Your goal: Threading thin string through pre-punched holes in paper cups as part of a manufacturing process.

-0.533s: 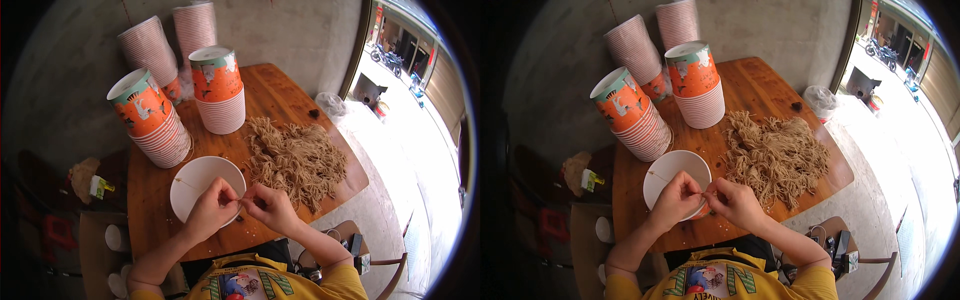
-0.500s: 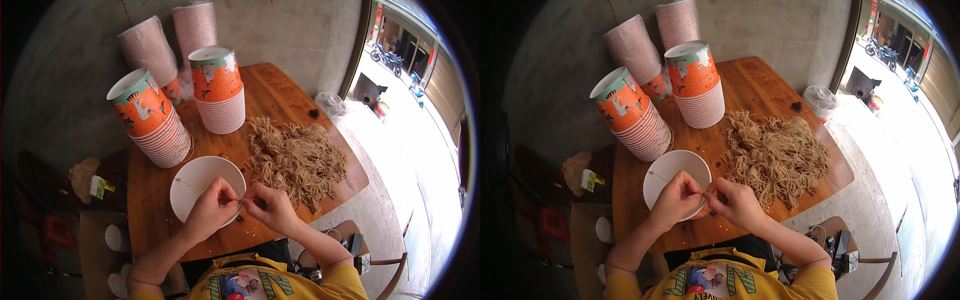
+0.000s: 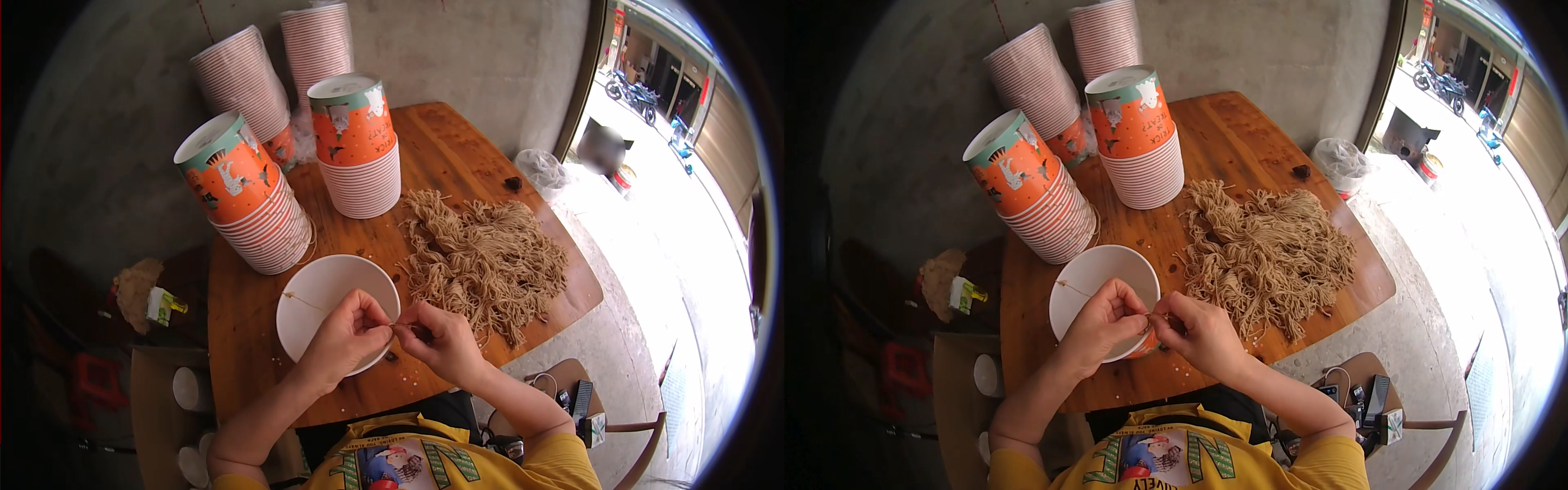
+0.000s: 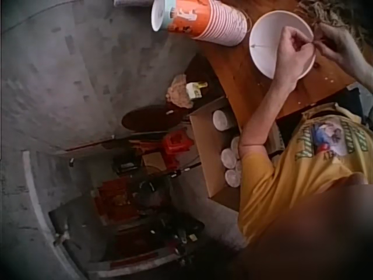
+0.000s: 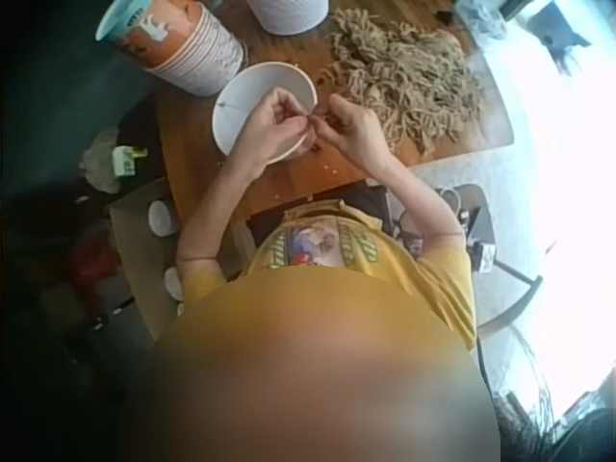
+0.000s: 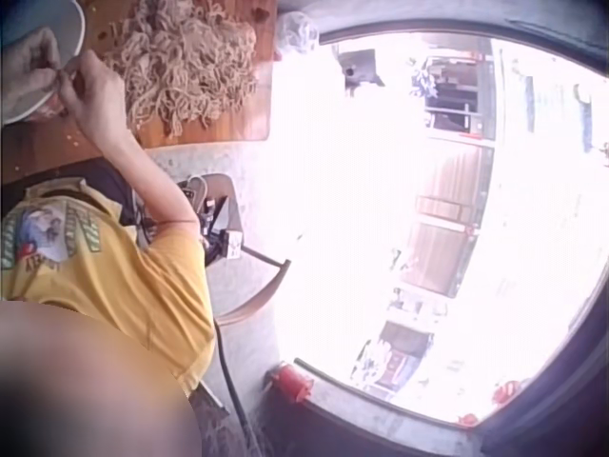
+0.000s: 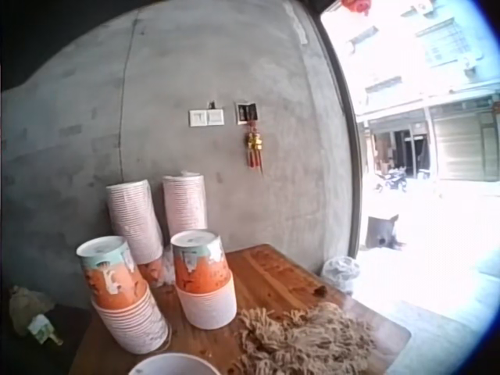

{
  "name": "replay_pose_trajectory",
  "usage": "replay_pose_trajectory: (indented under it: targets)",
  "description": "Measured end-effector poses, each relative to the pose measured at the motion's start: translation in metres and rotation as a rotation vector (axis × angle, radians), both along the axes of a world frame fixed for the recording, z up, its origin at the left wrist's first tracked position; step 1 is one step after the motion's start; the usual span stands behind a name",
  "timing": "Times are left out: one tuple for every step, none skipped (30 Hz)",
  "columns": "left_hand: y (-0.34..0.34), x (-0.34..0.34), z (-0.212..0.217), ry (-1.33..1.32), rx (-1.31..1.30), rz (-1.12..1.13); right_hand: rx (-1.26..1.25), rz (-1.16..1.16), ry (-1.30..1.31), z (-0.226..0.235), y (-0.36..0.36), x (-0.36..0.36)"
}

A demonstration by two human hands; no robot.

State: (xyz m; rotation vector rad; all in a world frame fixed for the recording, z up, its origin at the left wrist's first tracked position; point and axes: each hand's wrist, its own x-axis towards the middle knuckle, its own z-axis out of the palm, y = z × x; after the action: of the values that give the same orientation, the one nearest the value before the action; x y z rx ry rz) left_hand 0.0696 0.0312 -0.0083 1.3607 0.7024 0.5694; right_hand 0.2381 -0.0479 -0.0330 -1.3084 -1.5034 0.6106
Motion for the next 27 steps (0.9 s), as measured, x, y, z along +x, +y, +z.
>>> replay_pose_trajectory:
  targets:
    - [0.0,0.0,0.0,-0.006,0.01,0.005,0.001,-0.001,-0.001,0.001,0.0,-0.001]
    - [-0.001,0.0,0.0,-0.012,0.02,0.009,0.002,-0.002,-0.002,0.001,-0.001,-0.001]
    - [0.0,0.0,0.0,-0.012,0.02,0.009,0.001,-0.002,-0.002,0.002,-0.001,-0.001]
    - [0.0,-0.001,0.0,-0.014,0.007,0.012,0.005,-0.009,-0.004,0.002,-0.001,-0.002]
    - [0.0,-0.001,0.0,-0.016,-0.005,0.014,0.009,-0.015,-0.006,0.002,-0.001,-0.002]
    - [0.0,0.0,0.001,-0.015,-0.005,0.015,0.008,-0.015,-0.006,0.001,-0.001,-0.002]
    - [-0.001,0.0,0.002,-0.024,-0.03,0.023,0.008,-0.021,-0.011,0.001,-0.001,-0.002]
    - [-0.001,0.0,0.002,-0.034,-0.056,0.03,0.006,-0.028,-0.017,0.001,-0.002,-0.003]
    - [0.0,-0.001,0.001,-0.033,-0.059,0.029,0.003,-0.029,-0.017,0.0,-0.002,-0.003]
    - [0.001,-0.002,0.001,-0.043,-0.078,0.016,-0.042,-0.027,0.022,-0.001,-0.002,-0.003]
    - [0.002,-0.002,0.002,-0.051,-0.096,0.006,-0.084,-0.021,0.062,-0.002,-0.002,-0.003]
    - [0.002,-0.002,0.002,-0.05,-0.096,0.007,-0.084,-0.021,0.063,-0.003,-0.002,-0.004]
    - [0.003,-0.002,0.001,-0.062,-0.118,0.01,-0.069,-0.039,0.112,-0.005,-0.002,-0.005]
    - [0.003,-0.002,0.0,-0.072,-0.141,0.012,-0.055,-0.058,0.162,-0.006,-0.002,-0.006]
    - [0.004,-0.003,0.0,-0.072,-0.141,0.012,-0.056,-0.058,0.162,-0.006,-0.002,-0.005]
    - [0.004,-0.003,0.0,-0.079,-0.16,0.019,-0.051,-0.077,0.111,-0.005,-0.002,-0.004]
    - [0.004,-0.003,0.0,-0.085,-0.177,0.028,-0.045,-0.094,0.06,-0.004,-0.003,-0.002]
    - [0.004,-0.003,0.0,-0.084,-0.177,0.028,-0.045,-0.094,0.061,-0.006,-0.001,-0.001]
    - [0.004,-0.003,0.001,-0.086,-0.184,0.029,0.123,-0.092,-0.065,-0.009,0.001,0.001]
    - [0.004,-0.003,0.001,-0.087,-0.192,0.03,0.289,-0.089,-0.19,-0.01,0.003,0.002]
    - [0.004,-0.003,0.001,-0.087,-0.192,0.031,0.289,-0.089,-0.19,-0.01,0.004,0.004]
    - [0.004,-0.003,0.0,-0.084,-0.202,0.029,0.347,-0.084,-0.287,-0.008,0.005,0.005]
    - [0.005,-0.003,0.0,-0.082,-0.211,0.029,0.405,-0.079,-0.384,-0.007,0.005,0.006]
    - [0.005,-0.003,-0.001,-0.082,-0.211,0.03,0.406,-0.078,-0.383,-0.006,0.005,0.007]
    - [0.006,-0.003,-0.002,-0.099,-0.242,0.03,0.425,-0.073,-0.407,-0.005,0.005,0.007]
    - [0.007,-0.003,-0.003,-0.116,-0.272,0.029,0.444,-0.07,-0.432,-0.004,0.005,0.007]
    - [0.007,-0.003,-0.003,-0.116,-0.272,0.029,0.444,-0.07,-0.432,-0.006,0.006,0.007]
